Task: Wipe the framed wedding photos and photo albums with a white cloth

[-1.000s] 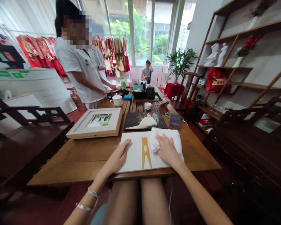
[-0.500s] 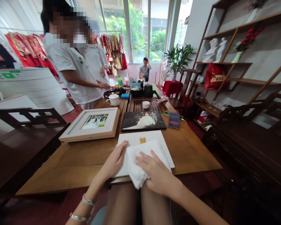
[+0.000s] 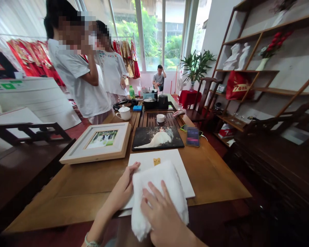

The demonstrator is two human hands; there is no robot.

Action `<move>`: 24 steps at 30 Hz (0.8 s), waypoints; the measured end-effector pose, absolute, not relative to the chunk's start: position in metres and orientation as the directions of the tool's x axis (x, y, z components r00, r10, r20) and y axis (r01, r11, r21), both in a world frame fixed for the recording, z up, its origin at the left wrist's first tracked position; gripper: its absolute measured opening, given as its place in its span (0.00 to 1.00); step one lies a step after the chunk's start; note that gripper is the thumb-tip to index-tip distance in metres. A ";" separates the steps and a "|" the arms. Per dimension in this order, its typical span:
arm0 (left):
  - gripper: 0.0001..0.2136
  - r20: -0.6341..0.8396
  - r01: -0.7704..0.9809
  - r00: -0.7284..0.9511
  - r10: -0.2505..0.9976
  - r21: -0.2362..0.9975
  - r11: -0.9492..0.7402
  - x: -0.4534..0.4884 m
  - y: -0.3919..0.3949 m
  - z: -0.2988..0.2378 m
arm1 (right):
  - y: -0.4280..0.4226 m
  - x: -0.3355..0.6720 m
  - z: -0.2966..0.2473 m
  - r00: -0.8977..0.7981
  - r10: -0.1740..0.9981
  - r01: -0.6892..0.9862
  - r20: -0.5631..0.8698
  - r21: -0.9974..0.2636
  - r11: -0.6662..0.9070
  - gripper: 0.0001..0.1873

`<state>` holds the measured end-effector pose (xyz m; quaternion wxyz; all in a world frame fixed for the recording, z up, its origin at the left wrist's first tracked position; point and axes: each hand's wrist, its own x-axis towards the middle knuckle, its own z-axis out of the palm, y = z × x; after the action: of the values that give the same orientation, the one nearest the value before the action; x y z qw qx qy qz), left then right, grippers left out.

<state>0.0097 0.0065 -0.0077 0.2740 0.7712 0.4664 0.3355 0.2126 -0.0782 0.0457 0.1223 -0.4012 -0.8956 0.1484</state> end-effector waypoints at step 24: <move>0.23 0.230 0.593 0.257 0.939 0.729 -0.341 0.011 0.004 -0.007 | -0.033 0.194 0.036 -0.530 0.826 0.773 0.192 -0.291 0.564 0.34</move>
<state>0.0112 0.0039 -0.0072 0.2604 0.7488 0.5115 0.3314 0.1940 -0.0333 0.0357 0.1554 -0.4592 -0.8705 0.0854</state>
